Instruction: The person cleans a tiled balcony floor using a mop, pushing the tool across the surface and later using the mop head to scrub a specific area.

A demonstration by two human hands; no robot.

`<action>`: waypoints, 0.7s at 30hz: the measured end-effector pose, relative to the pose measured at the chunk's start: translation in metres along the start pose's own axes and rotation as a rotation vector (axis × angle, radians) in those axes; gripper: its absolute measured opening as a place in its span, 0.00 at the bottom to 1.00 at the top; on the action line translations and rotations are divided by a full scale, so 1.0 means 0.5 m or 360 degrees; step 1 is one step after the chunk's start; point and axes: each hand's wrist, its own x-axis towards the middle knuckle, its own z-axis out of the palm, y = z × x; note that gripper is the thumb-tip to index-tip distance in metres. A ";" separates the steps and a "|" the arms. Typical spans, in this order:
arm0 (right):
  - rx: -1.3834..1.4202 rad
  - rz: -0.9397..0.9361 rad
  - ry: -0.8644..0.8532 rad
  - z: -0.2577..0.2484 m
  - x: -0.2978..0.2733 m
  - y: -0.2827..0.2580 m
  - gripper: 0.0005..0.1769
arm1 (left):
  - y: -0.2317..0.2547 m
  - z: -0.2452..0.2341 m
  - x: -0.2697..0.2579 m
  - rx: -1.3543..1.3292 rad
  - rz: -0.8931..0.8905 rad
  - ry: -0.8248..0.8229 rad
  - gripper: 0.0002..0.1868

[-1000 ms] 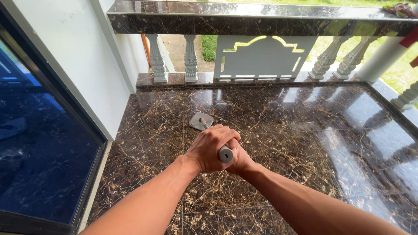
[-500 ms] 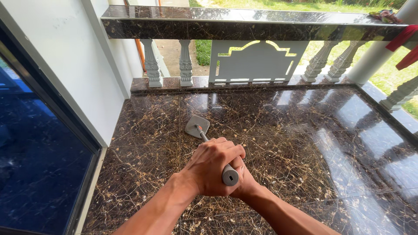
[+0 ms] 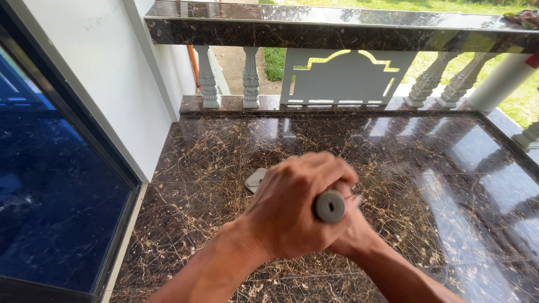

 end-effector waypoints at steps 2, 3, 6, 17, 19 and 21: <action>-0.0070 -0.0336 0.0066 0.036 -0.006 0.033 0.22 | -0.014 0.016 -0.018 -0.0007 0.0036 0.0036 0.09; 0.0056 -0.0378 0.0108 0.051 -0.010 0.049 0.22 | -0.019 0.023 -0.025 -0.0013 0.0093 0.0097 0.09; 0.0589 -0.0301 0.0187 0.083 -0.010 0.100 0.22 | -0.050 0.040 -0.025 0.0022 0.0159 0.0127 0.09; 0.0098 -0.0375 0.0202 0.116 0.129 0.235 0.19 | -0.198 0.053 0.009 0.0279 0.0114 0.0227 0.06; 0.0292 -0.0128 0.0071 0.125 0.107 0.241 0.18 | -0.199 0.067 0.002 0.0262 0.0110 0.0124 0.06; 0.0371 0.0018 -0.0011 0.142 0.070 0.240 0.18 | -0.181 0.082 -0.029 0.0186 0.0058 -0.0026 0.09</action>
